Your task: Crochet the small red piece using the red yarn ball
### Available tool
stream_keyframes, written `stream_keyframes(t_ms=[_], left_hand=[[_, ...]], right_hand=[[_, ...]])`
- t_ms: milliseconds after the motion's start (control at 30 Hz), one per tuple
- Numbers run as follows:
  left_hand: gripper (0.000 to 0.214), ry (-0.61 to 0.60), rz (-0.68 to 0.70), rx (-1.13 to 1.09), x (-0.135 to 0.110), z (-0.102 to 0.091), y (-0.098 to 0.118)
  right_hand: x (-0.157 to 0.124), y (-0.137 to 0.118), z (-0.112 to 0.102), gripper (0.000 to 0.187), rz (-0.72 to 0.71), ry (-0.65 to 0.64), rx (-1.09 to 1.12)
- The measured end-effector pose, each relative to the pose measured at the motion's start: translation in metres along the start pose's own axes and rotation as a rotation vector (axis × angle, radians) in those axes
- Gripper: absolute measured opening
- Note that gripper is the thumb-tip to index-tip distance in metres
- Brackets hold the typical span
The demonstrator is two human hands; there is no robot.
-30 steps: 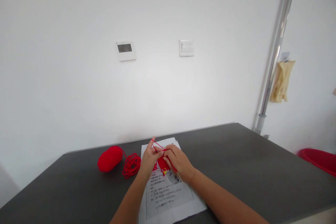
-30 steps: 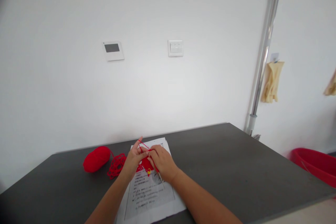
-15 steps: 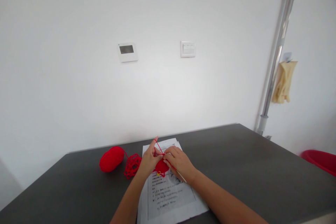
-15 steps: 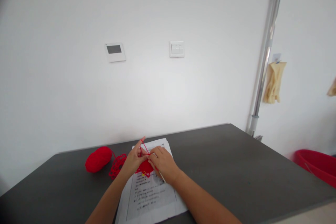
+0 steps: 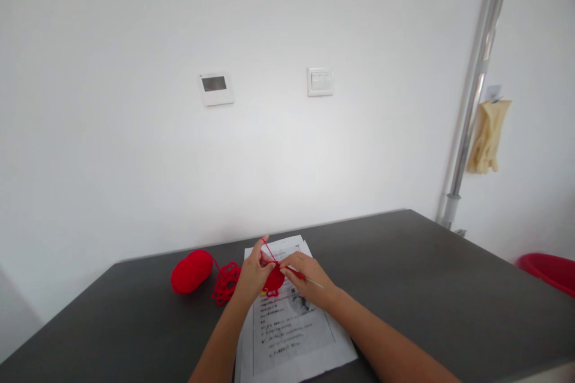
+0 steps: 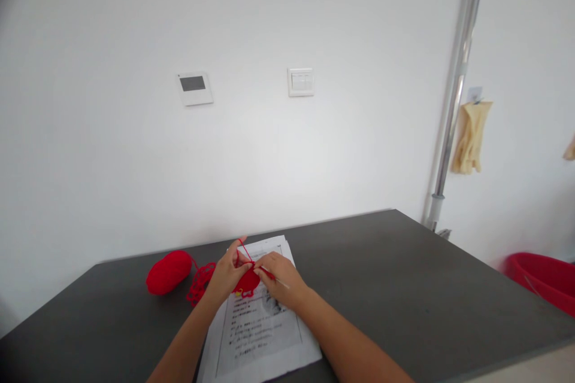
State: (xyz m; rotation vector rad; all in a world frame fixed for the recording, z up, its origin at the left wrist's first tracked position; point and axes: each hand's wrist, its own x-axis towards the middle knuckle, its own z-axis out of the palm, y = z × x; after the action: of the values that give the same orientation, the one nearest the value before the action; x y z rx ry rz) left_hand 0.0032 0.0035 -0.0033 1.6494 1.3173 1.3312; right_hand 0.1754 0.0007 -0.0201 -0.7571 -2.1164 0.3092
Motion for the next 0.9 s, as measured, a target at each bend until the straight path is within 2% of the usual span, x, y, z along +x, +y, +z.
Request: stream_keyframes(t_ms=[167,433,667,900], left_hand=[[0.059,0.017,-0.015,-0.075,0.0,0.005,0.002],[0.053,-0.047,-0.108,-0.259,0.001,0.007,-0.001],[0.057,-0.182,-0.238,-0.534,-0.002,0.002,0.005],[0.057,-0.228,-0.295,-0.805,-0.005,0.004,0.011]], right_hand=[[0.003,0.007,-0.005,0.014,0.146,0.027,0.149],[0.005,0.004,-0.024,0.008,0.175,-0.053,0.399],[0.009,0.011,-0.026,0.025,0.352,0.004,0.788],[0.009,0.013,-0.025,0.03,0.43,0.032,1.151]])
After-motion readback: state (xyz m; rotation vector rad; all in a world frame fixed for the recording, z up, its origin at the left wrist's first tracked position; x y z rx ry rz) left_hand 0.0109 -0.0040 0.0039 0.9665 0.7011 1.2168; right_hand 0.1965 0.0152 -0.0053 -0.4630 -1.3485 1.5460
